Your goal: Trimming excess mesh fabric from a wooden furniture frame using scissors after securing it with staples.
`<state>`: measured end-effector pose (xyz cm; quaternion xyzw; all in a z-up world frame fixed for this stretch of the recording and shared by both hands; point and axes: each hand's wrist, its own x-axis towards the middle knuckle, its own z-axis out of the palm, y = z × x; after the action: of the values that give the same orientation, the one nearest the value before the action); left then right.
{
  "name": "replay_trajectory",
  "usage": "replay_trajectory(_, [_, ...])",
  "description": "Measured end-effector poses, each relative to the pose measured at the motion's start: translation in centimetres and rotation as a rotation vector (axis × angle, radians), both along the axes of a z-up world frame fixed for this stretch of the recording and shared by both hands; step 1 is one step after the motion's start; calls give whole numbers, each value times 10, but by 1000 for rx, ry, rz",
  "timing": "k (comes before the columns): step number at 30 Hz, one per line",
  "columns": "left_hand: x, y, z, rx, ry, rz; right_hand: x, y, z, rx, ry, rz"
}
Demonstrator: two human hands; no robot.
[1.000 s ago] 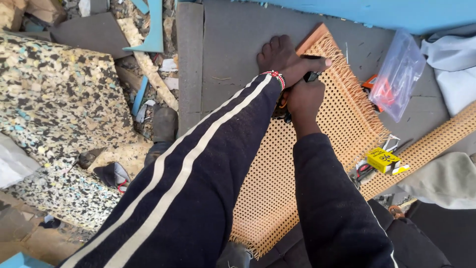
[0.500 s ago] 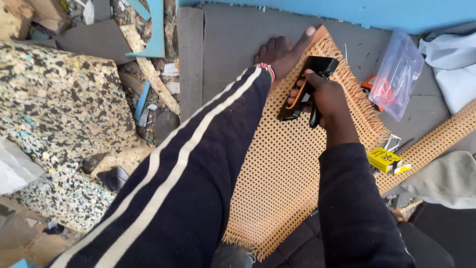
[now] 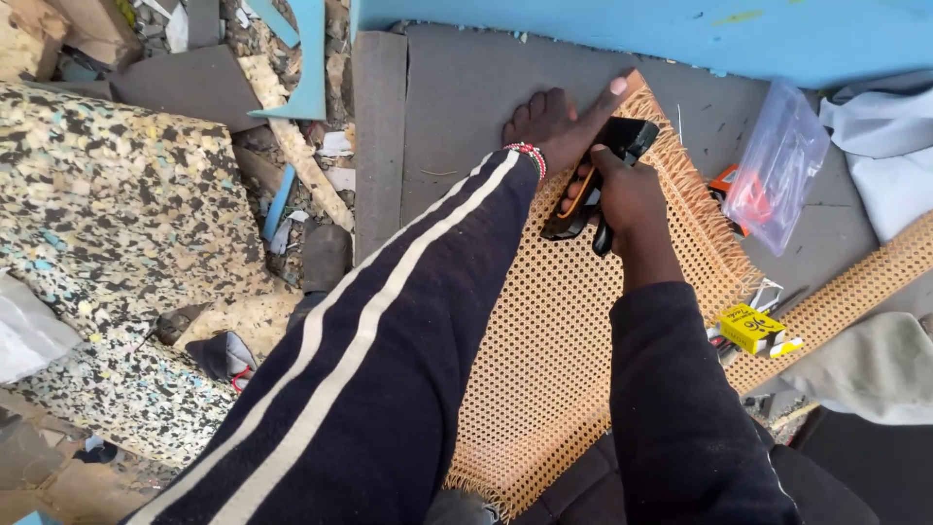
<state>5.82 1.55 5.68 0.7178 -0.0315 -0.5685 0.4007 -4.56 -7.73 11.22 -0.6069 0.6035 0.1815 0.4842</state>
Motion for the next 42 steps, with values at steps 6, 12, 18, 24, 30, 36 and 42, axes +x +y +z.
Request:
replay_trajectory(6, [-6, -4, -7, -4, -52, -180, -29, -29, -72, -290, 219, 167])
replay_trajectory(12, [-10, 4, -5, -30, -89, -140, -68, -22, -134, -485, -115, 227])
replay_trajectory(18, [-23, -14, -25, 17, -154, -147, -40, -9, -100, -237, -80, 143])
replay_trajectory(24, [-13, -9, -20, 5, -87, -147, -14, -6, -43, 5, -42, 30])
replay_trajectory(30, [-12, -13, -24, 4, -55, 5, -16, -48, -10, 173, -44, -48])
replay_trajectory(36, [-19, -17, -47, 11, -101, -7, -8, -57, -19, 67, 42, 80])
replay_trajectory(42, [-15, -18, -33, 34, -41, 28, 3, -34, -11, -21, 87, 95])
